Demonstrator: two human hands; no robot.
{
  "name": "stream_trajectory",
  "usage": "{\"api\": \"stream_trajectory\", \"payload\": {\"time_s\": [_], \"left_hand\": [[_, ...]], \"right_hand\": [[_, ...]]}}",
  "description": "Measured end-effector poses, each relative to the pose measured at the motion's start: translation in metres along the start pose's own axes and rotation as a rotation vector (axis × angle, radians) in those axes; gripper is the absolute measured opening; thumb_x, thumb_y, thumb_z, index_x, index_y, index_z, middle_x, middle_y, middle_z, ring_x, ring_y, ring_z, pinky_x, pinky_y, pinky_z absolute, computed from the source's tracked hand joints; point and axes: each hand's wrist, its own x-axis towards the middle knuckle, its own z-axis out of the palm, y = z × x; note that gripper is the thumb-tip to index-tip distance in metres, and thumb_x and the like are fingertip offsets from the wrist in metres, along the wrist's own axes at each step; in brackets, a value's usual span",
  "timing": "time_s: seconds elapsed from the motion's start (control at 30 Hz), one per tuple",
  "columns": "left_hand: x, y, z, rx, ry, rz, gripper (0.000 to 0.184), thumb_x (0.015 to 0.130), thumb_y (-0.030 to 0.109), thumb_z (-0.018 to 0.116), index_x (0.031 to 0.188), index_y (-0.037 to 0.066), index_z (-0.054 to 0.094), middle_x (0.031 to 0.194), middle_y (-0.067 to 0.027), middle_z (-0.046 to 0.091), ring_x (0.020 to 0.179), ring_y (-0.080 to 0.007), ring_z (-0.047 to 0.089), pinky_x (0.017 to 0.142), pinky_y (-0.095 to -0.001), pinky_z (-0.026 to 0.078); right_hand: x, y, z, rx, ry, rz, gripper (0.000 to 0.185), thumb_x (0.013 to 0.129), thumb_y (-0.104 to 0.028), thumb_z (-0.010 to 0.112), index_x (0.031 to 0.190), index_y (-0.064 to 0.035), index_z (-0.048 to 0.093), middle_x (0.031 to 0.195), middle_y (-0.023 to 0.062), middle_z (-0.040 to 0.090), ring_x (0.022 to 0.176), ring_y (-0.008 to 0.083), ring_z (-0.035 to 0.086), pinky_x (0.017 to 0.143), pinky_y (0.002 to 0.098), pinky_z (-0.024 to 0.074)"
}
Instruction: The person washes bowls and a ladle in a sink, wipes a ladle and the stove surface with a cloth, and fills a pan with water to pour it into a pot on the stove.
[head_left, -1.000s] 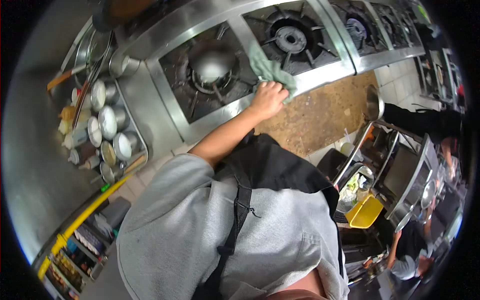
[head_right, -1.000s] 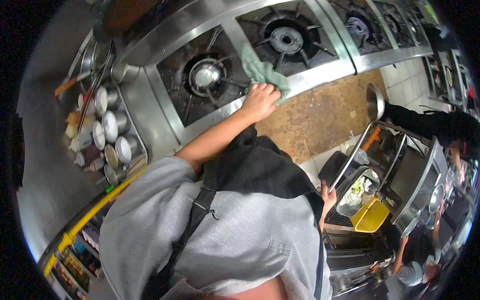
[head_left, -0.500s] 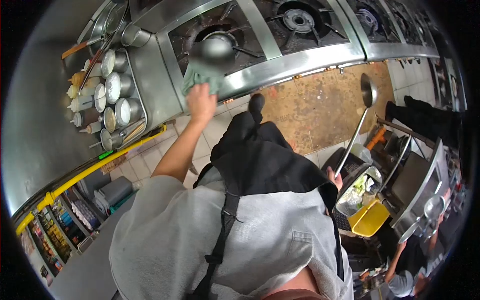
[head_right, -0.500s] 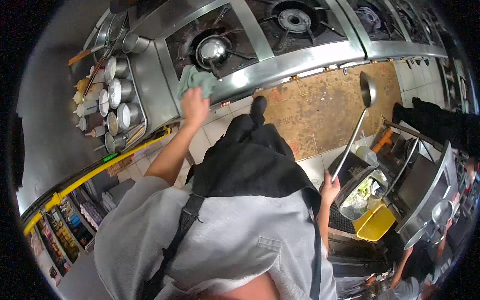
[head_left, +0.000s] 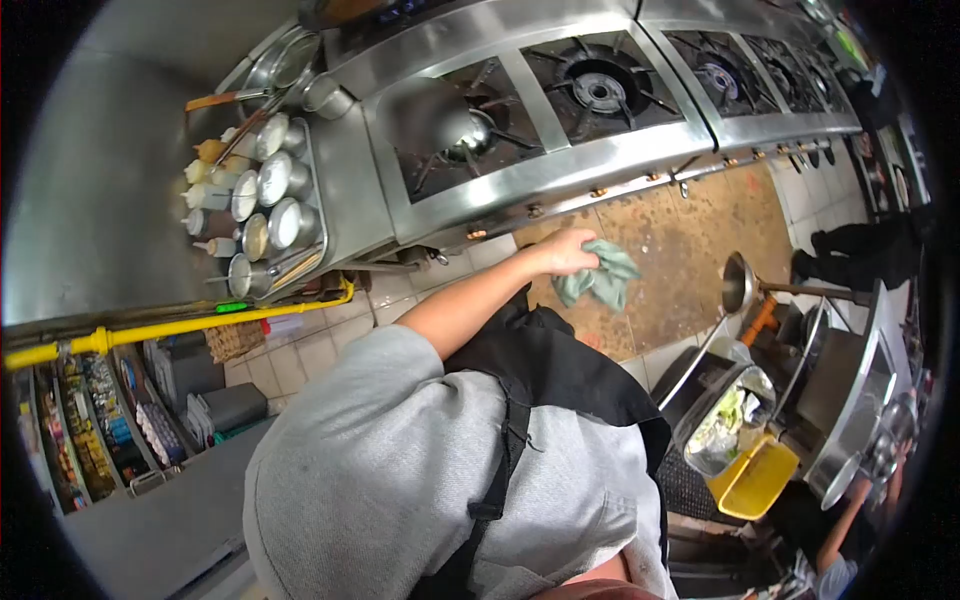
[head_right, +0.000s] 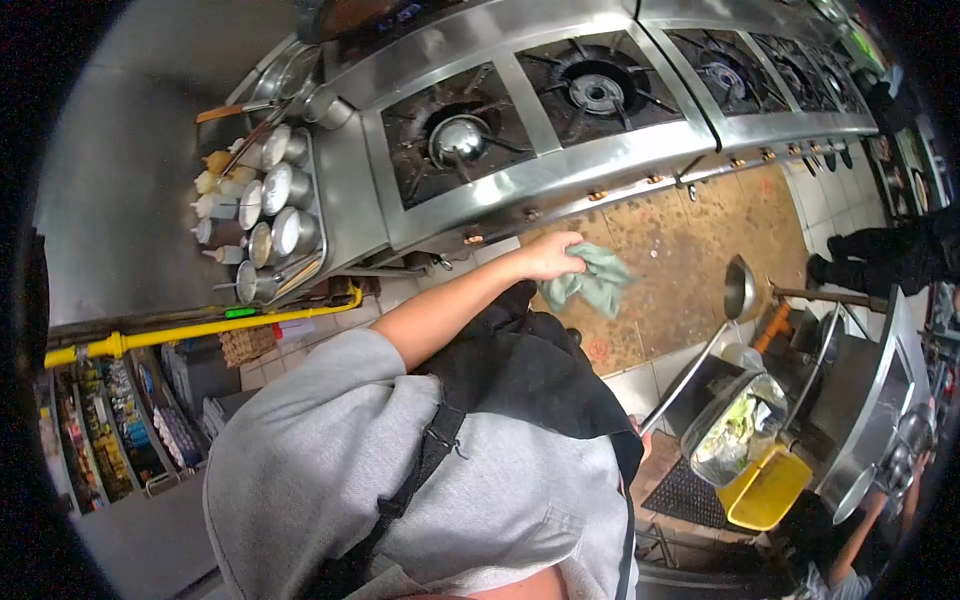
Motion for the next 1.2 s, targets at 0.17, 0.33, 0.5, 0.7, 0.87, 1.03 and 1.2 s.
{"api": "stream_trajectory", "payload": {"time_s": [0.17,0.33,0.5,0.7,0.87,1.03,1.2], "left_hand": [[-0.058,0.038,-0.105,-0.015,0.243,-0.034,0.03,0.08,0.019,0.068,0.104,0.002,0.063,0.091,-0.0062,0.067,0.081,-0.012,0.059,0.071,-0.0309,0.049],[-0.112,0.014,-0.244,-0.176,0.618,0.034,0.042,0.079,0.024,0.07,0.113,0.001,0.061,0.097,-0.0112,0.07,0.085,-0.0162,0.065,0.074,-0.0321,0.052],[-0.134,-0.075,-0.358,0.009,0.968,-0.079,0.071,0.084,0.043,0.07,0.132,-0.006,0.05,0.111,-0.0152,0.069,0.101,-0.0219,0.064,0.088,-0.034,0.05],[-0.084,-0.157,-0.307,0.656,0.958,-0.272,0.031,0.082,0.032,0.066,0.109,0.017,0.069,0.103,-0.0134,0.064,0.099,-0.0334,0.06,0.084,-0.045,0.05],[-0.098,-0.185,-0.341,0.533,0.791,0.021,0.027,0.082,0.016,0.064,0.107,0.02,0.071,0.089,-0.0101,0.06,0.088,-0.0319,0.06,0.076,-0.0426,0.05],[-0.146,-0.17,-0.391,0.612,1.136,-0.21,0.031,0.084,0.019,0.065,0.114,0.016,0.068,0.102,-0.0106,0.061,0.096,-0.0317,0.059,0.08,-0.0443,0.048],[-0.157,-0.182,-0.38,0.713,0.901,-0.523,0.034,0.084,0.033,0.066,0.112,0.014,0.067,0.123,-0.0105,0.058,0.115,-0.0303,0.051,0.096,-0.0492,0.038]], "right_hand": [[0.034,0.073,0.01,-0.225,-0.021,-0.009,0.033,0.092,-0.034,0.06,0.115,-0.0119,0.053,0.083,0.0111,0.062,0.068,0.0243,0.059,0.06,0.0394,0.0464],[0.076,0.139,0.016,-0.794,-0.103,-0.274,0.044,0.093,-0.039,0.059,0.128,-0.0151,0.051,0.088,0.0166,0.066,0.07,0.0301,0.063,0.061,0.0443,0.0496],[0.058,0.077,0.036,-1.163,-0.167,-0.36,0.043,0.098,-0.04,0.049,0.133,-0.0157,0.05,0.089,0.024,0.066,0.071,0.0368,0.064,0.063,0.0483,0.0499],[0.018,-0.014,0.086,-0.834,0.001,-0.212,0.043,0.098,-0.042,0.051,0.11,-0.0028,0.065,0.085,0.0228,0.067,0.073,0.0342,0.063,0.063,0.0419,0.0494],[-0.015,-0.068,0.12,-0.428,0.047,-0.084,0.041,0.097,-0.04,0.052,0.108,-0.0026,0.065,0.084,0.0208,0.065,0.072,0.032,0.061,0.063,0.0406,0.0484],[-0.033,-0.108,0.146,-0.325,0.036,-0.074,0.038,0.096,-0.038,0.053,0.105,-0.0024,0.065,0.082,0.0187,0.064,0.071,0.0298,0.06,0.063,0.0392,0.0474],[-0.032,-0.135,0.163,-0.302,-0.014,-0.098,0.036,0.096,-0.036,0.054,0.103,-0.0022,0.064,0.08,0.0166,0.063,0.07,0.0275,0.058,0.063,0.0379,0.0464]]}}
